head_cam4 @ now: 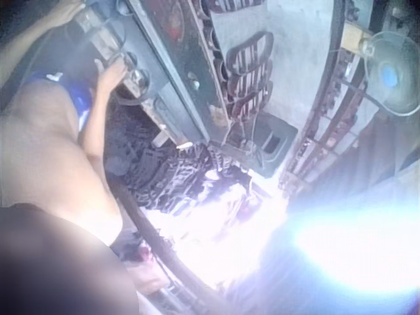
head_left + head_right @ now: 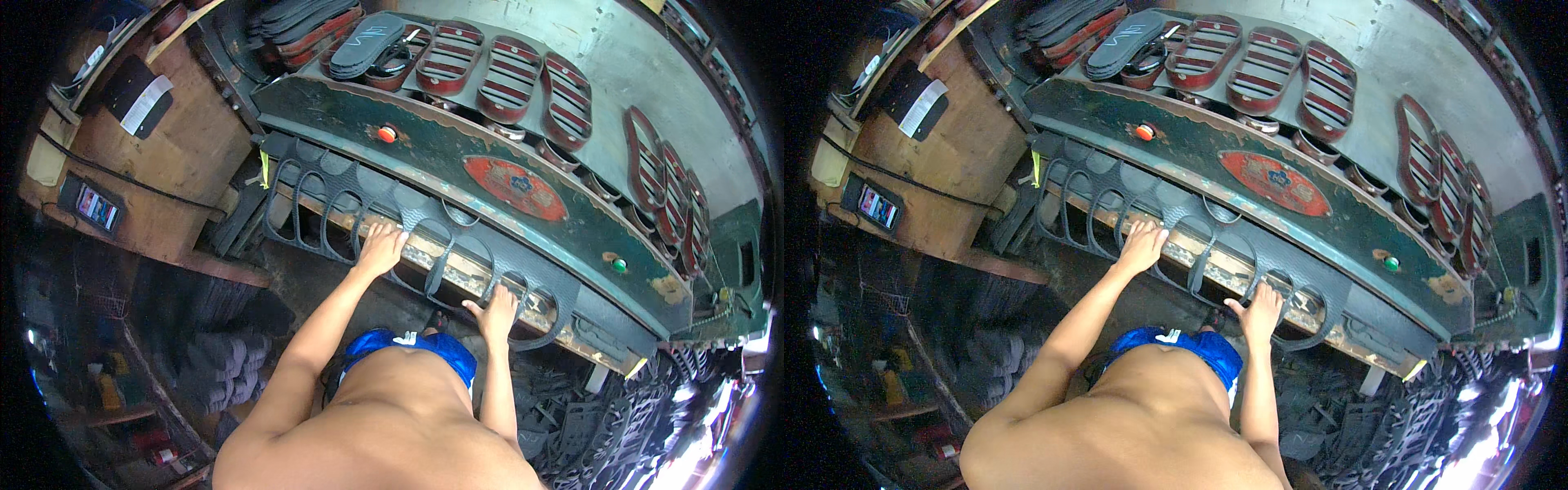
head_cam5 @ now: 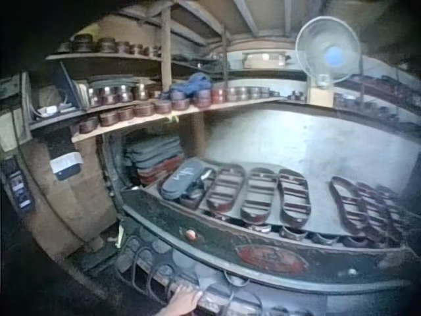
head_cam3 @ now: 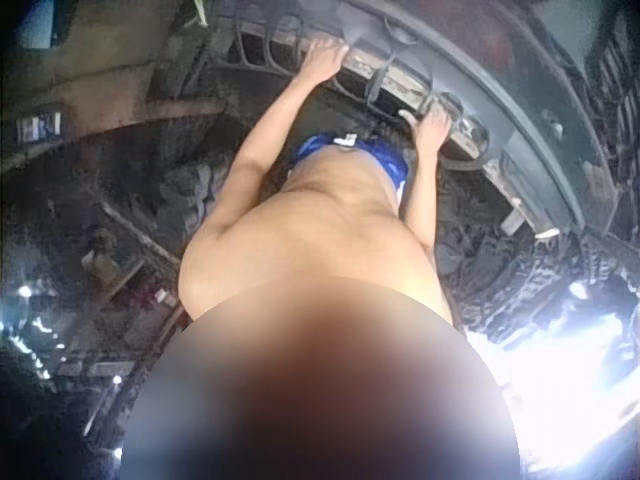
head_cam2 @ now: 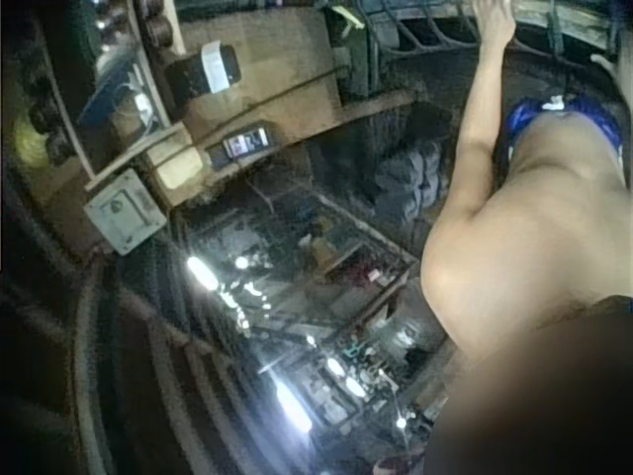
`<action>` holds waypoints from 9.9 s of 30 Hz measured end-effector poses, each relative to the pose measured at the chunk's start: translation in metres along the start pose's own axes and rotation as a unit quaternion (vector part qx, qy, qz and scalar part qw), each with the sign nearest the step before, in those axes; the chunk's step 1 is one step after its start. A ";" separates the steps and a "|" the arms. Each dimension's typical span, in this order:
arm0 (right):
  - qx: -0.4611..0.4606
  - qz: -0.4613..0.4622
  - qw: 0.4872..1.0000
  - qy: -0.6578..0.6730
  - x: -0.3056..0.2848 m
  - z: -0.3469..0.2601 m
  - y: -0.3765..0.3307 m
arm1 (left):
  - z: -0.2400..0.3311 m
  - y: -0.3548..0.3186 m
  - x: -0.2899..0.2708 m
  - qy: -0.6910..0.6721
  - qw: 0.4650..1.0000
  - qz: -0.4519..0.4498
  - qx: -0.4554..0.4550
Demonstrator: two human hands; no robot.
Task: The person places a large black rubber sheet onto a green press machine, then repeatedly picks up red slipper frames and black insoles, aligns them on the sheet, and presses them together. The person continues this cycle, stacking finished slippers on the machine's upper shelf.
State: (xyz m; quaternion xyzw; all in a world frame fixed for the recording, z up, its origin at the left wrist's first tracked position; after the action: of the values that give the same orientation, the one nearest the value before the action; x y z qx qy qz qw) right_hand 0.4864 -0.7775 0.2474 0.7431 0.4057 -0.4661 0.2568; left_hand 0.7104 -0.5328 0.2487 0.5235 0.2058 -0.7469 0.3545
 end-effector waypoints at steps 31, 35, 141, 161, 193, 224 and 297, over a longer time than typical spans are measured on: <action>0.109 -0.079 0.988 -0.070 0.018 0.011 0.011 | 0.008 0.010 0.011 0.047 0.997 -0.045 -0.033; 0.089 -0.070 0.991 -0.070 0.015 0.012 0.005 | 0.005 0.004 0.012 0.046 0.999 0.002 -0.013; -0.165 -0.047 0.985 -0.013 -0.037 -0.075 0.014 | 0.093 -0.078 -0.021 -0.215 0.953 -0.211 0.025; 0.355 0.229 0.887 0.186 -0.017 0.024 -0.215 | 0.123 -0.127 0.019 -0.106 0.982 0.050 0.149; -0.064 -0.137 0.987 0.055 -0.023 0.012 -0.018 | 0.095 -0.036 0.012 -0.174 0.924 -0.162 0.299; -0.095 0.369 0.919 -0.097 -0.249 0.077 0.060 | 0.018 0.043 -0.111 -0.328 0.917 0.224 0.029; 0.101 0.072 0.985 -0.121 -0.084 -0.052 -0.105 | 0.002 -0.078 -0.038 -0.187 0.973 0.110 0.075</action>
State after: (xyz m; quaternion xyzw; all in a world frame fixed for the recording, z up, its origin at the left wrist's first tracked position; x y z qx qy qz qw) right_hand 0.4036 -0.7118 0.3457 0.7306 0.2681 -0.5714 0.2604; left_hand 0.6586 -0.4701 0.2798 0.4191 0.0202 -0.8011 0.4268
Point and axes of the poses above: each hand's wrist, its own y-axis towards the middle knuckle, its own x-axis out of the palm, z = x × y, the point moved 5 cm from there along y, towards the middle knuckle, and after that the axes turned 7 degrees about x, right-handed, at the moved point
